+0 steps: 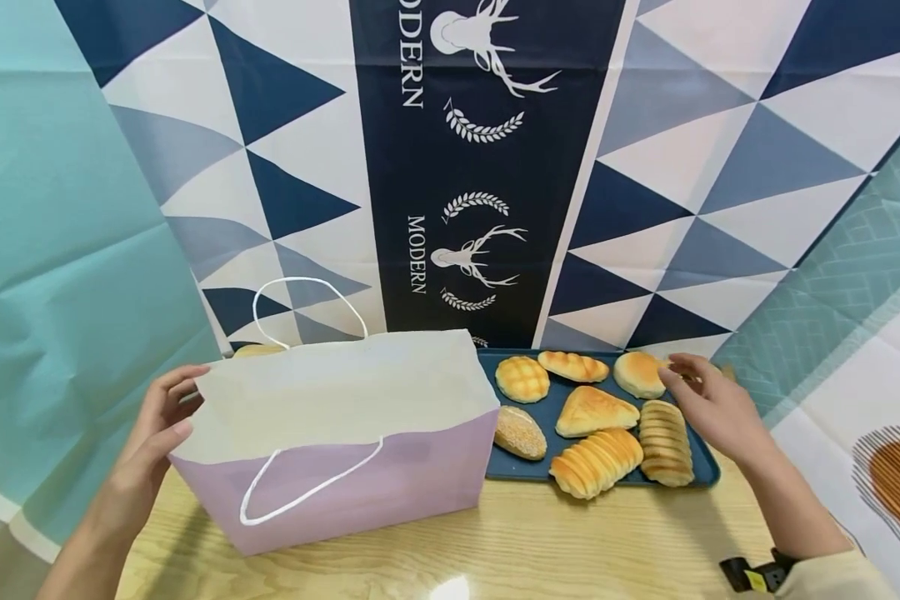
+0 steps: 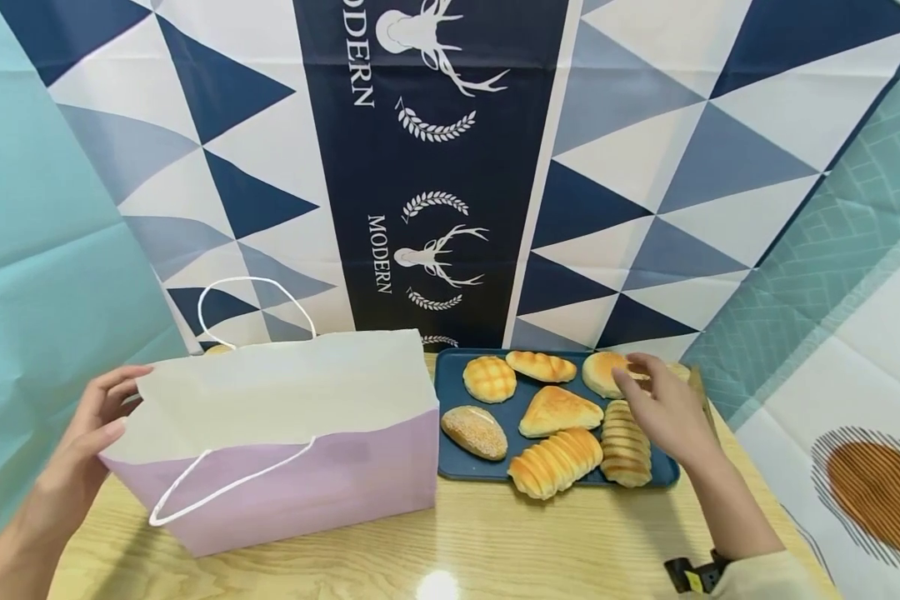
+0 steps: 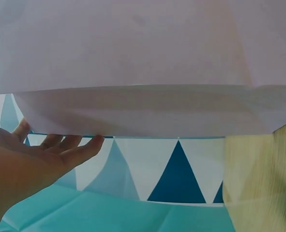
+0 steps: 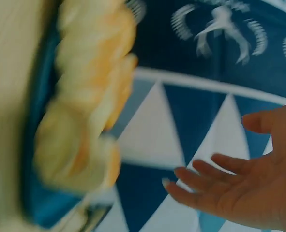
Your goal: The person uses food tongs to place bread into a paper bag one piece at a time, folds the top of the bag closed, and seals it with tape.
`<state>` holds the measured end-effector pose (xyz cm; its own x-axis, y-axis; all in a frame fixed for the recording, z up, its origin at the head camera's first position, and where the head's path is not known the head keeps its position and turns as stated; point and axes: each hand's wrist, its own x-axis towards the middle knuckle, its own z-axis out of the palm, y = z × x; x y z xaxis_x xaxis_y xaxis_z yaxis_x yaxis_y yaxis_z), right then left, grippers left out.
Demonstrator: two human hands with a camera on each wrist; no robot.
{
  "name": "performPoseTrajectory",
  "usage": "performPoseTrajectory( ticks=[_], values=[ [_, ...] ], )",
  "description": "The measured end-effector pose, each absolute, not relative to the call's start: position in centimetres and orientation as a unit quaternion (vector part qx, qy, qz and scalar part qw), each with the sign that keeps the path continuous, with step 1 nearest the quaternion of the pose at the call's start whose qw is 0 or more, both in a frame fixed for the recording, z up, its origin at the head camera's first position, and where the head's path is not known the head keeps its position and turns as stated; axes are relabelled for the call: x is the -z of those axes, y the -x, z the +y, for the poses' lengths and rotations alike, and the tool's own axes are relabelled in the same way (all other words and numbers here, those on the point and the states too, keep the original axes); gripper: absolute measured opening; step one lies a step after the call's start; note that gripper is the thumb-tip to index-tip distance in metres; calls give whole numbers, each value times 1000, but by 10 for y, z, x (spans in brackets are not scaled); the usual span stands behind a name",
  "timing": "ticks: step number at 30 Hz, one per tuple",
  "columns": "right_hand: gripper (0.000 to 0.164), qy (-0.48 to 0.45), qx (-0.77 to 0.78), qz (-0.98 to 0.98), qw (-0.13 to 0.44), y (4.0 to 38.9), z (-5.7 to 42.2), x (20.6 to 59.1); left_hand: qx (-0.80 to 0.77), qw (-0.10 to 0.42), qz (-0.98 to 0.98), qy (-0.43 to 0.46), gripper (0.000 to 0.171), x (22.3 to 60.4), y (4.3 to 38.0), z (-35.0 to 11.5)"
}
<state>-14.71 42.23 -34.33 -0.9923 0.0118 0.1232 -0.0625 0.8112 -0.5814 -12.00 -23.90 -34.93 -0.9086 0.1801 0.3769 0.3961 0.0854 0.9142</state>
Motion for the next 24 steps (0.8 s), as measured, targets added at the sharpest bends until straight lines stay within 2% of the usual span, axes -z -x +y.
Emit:
performPoseTrajectory(
  ticks=[5,8,12,19,24],
  values=[
    [74,16,-214,-969,126,153,451,366,649,86,-731,193,58,350,118,-239],
    [77,32,-192,-972,131,155,468,379,645,81,-734,195,59,350,117,-240],
    [81,59,-172,-977,111,157,489,392,642,77,-736,199,60,350,116,-242],
    [97,123,-148,-981,33,157,515,404,651,80,-723,219,61,350,115,-242],
    [95,138,-139,-981,2,156,525,415,651,72,-721,224,61,350,116,-243]
  ],
)
